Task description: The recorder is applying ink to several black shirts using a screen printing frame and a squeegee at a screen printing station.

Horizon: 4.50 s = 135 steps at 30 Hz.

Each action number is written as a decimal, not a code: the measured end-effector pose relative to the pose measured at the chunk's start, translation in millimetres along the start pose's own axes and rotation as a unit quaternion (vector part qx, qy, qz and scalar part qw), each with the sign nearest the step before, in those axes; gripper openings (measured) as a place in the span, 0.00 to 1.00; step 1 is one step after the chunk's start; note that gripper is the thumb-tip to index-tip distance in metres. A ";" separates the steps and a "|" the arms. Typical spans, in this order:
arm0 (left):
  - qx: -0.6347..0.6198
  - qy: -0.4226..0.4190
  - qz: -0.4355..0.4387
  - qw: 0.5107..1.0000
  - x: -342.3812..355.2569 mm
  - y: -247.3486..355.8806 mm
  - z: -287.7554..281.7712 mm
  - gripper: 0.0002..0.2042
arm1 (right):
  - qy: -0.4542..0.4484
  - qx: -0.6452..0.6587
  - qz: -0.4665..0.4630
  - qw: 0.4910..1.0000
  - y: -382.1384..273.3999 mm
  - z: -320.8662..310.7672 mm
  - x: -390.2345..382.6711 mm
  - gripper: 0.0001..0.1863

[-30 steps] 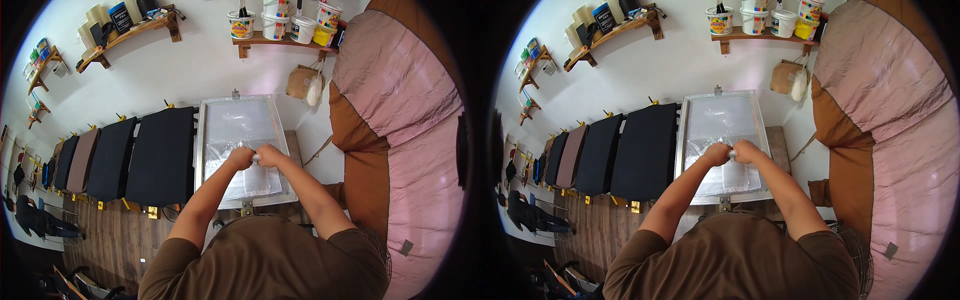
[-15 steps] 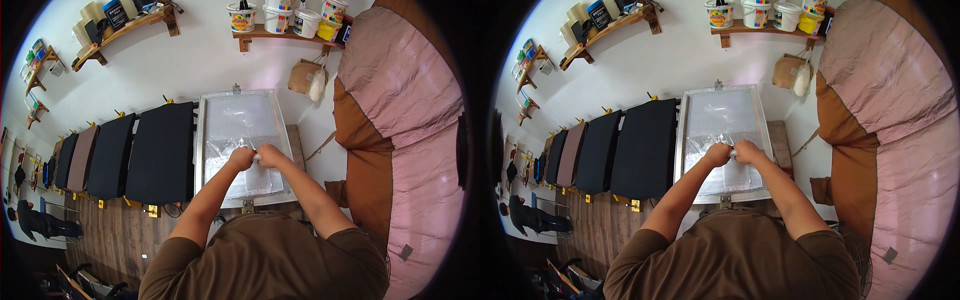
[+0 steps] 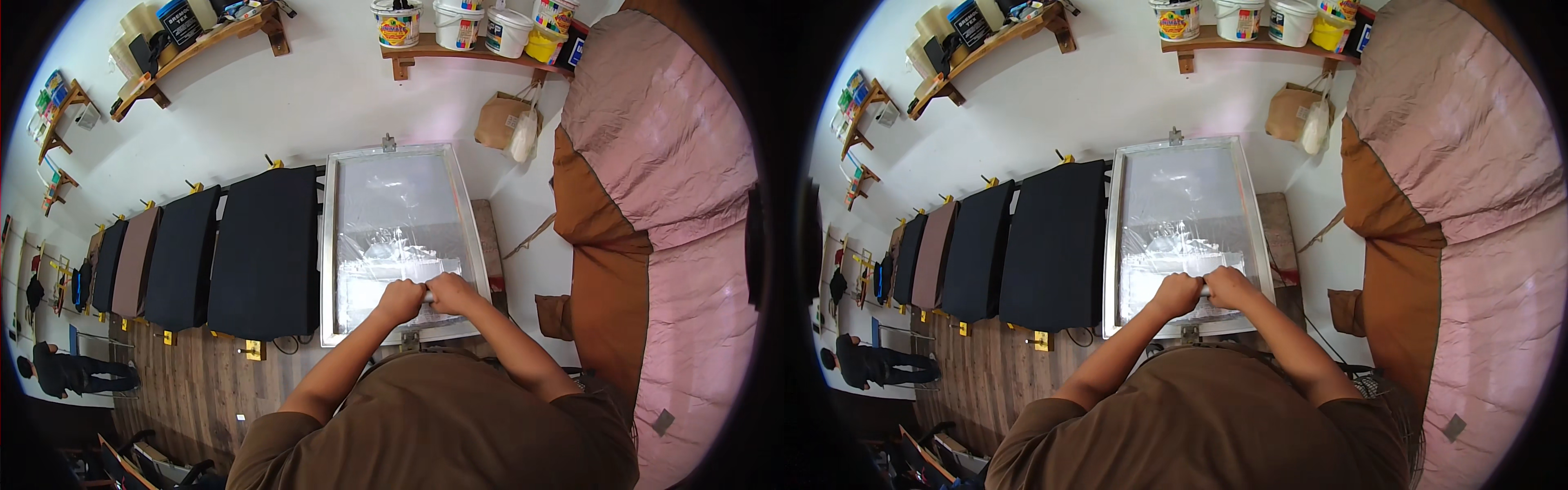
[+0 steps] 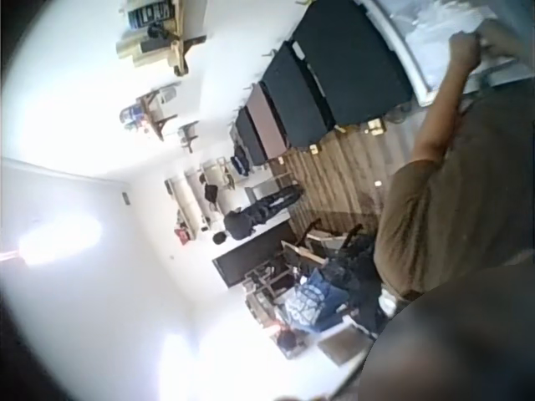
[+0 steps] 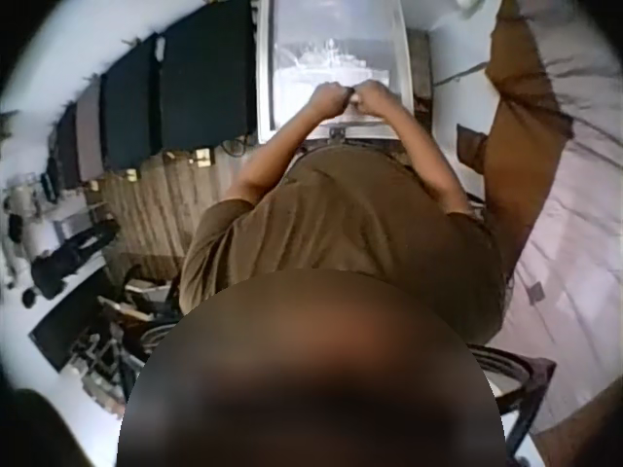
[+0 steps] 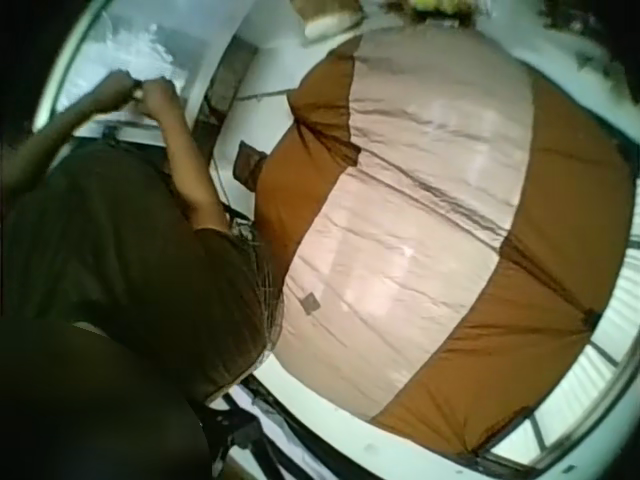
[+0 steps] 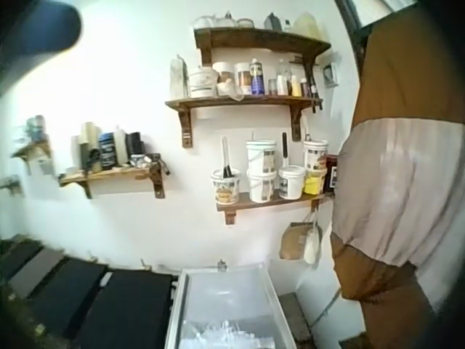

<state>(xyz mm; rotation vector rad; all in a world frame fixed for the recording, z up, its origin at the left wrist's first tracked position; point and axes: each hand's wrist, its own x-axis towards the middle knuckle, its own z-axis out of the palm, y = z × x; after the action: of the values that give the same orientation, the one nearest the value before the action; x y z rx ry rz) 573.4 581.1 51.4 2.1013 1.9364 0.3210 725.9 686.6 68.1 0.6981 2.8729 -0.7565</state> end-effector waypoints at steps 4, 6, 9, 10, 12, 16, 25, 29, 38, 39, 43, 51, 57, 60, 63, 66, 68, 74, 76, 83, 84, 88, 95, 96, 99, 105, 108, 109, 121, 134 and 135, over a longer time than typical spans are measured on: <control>-0.012 -0.016 0.000 1.000 -8.9 5.3 -3.4 0.05 | -0.029 0.013 -0.003 0.999 1.4 7.2 -2.5 0.06; -0.017 -0.036 -0.006 0.999 -5.3 2.4 -7.3 0.05 | -0.063 0.006 -0.005 0.998 1.4 2.1 0.2 0.08; -0.052 -0.110 -0.019 0.992 13.7 -8.4 -18.1 0.07 | -0.111 0.010 -0.036 0.993 6.2 -17.7 16.0 0.10; -0.050 -0.142 -0.031 0.988 23.1 -10.7 -25.5 0.08 | -0.119 0.008 -0.035 0.992 9.9 -20.4 23.9 0.10; -0.062 -0.123 -0.026 0.990 32.6 -15.2 -39.5 0.09 | -0.079 0.013 -0.029 0.996 15.1 -27.9 32.7 0.10; -0.005 0.000 -0.035 0.999 48.6 -28.5 -33.8 0.06 | 0.023 0.003 -0.005 1.000 16.5 -31.8 45.7 0.09; 0.002 0.080 0.005 0.997 7.5 -8.8 19.0 0.05 | 0.108 0.017 -0.044 0.993 22.6 24.6 6.0 0.10; 0.011 0.116 0.033 0.993 -22.4 5.7 32.4 0.07 | 0.136 0.028 -0.072 0.988 8.5 41.1 -17.2 0.13; -0.030 -0.033 -0.026 0.999 -15.5 15.2 -11.8 0.07 | -0.039 0.035 -0.042 0.998 2.8 0.9 -12.2 0.10; -0.028 -0.067 -0.042 0.996 -5.7 10.5 -20.8 0.08 | -0.055 0.048 -0.036 0.997 2.1 -9.3 -5.3 0.10; -0.019 -0.031 -0.037 0.999 33.0 -12.3 -31.7 0.07 | 0.014 0.028 -0.021 0.999 15.9 -26.7 24.0 0.09; -0.019 0.040 -0.018 0.999 44.9 -40.5 0.6 0.05 | 0.049 -0.004 0.006 0.999 30.3 -2.3 51.6 0.09; 0.009 0.036 0.015 0.999 14.3 -10.0 7.7 0.05 | 0.052 0.025 -0.015 0.998 19.7 7.5 12.7 0.08; -0.002 0.022 0.012 1.000 -7.9 5.7 4.6 0.05 | 0.021 0.006 -0.017 1.000 6.7 12.6 -3.6 0.07; -0.011 0.017 0.012 1.000 -21.9 14.7 8.3 0.04 | 0.015 0.023 -0.012 1.000 -0.5 21.5 -20.3 0.09; -0.022 -0.010 0.013 1.000 -30.1 22.5 3.0 0.04 | -0.002 0.019 0.002 1.000 -4.9 25.8 -30.6 0.10; -0.040 -0.053 0.008 0.998 -33.0 22.7 0.4 0.06 | -0.040 0.047 0.008 0.998 -9.8 21.6 -33.8 0.11; -0.105 -0.126 -0.015 0.986 3.2 -1.1 -16.5 0.09 | -0.131 0.053 0.000 0.990 14.2 1.4 5.3 0.15; -0.097 -0.168 -0.023 0.981 19.0 -9.1 -29.6 0.10 | -0.132 0.053 -0.006 0.990 18.8 -7.3 19.2 0.14; -0.002 -0.004 -0.026 1.000 45.1 -39.6 -18.3 0.06 | 0.054 0.026 0.000 0.998 21.6 -13.1 50.8 0.11; -0.012 0.018 -0.031 0.999 45.3 -42.2 -9.9 0.06 | 0.065 0.009 -0.002 0.998 26.5 -4.7 54.6 0.10; -0.033 0.045 -0.020 0.998 31.2 -34.2 5.3 0.07 | 0.105 0.020 -0.023 0.994 29.9 14.2 40.2 0.06; 0.005 0.087 0.018 0.996 -8.8 -1.6 26.9 0.06 | 0.154 0.049 -0.065 0.985 20.8 45.5 -4.2 0.16; 0.004 0.086 0.018 0.996 -14.9 1.9 25.4 0.06 | 0.134 0.042 -0.059 0.988 15.7 43.7 -9.7 0.15; -0.019 0.032 0.014 0.999 -27.1 8.7 16.6 0.05 | 0.072 0.049 -0.039 0.995 1.2 28.2 -21.0 0.09; -0.025 -0.036 -0.025 0.999 2.4 -0.5 -26.9 0.07 | -0.014 0.050 -0.016 0.999 2.1 -14.6 2.4 0.08; -0.012 -0.012 -0.023 1.000 25.5 -20.1 -32.8 0.06 | 0.025 0.034 -0.001 0.999 6.6 -26.0 25.8 0.07; -0.008 -0.001 -0.017 1.000 34.5 -24.7 -33.0 0.05 | 0.026 0.032 0.002 0.999 13.3 -26.8 32.1 0.07; -0.011 0.022 -0.017 1.000 47.9 -43.7 -8.1 0.05 | 0.081 0.013 -0.071 0.994 43.2 0.7 60.8 0.07; -0.012 0.027 0.021 0.999 -1.7 -9.5 1.5 0.04 | 0.086 0.046 -0.063 0.993 12.4 17.7 6.7 0.07; -0.021 0.024 0.020 0.999 -4.6 -7.4 0.5 0.04 | 0.084 0.047 -0.061 0.993 12.0 18.1 4.7 0.07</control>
<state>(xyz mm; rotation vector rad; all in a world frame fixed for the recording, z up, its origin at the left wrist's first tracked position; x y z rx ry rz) 566.2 577.0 48.6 2.1269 1.8994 0.4190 726.6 689.0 45.9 0.6285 3.0729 -0.8948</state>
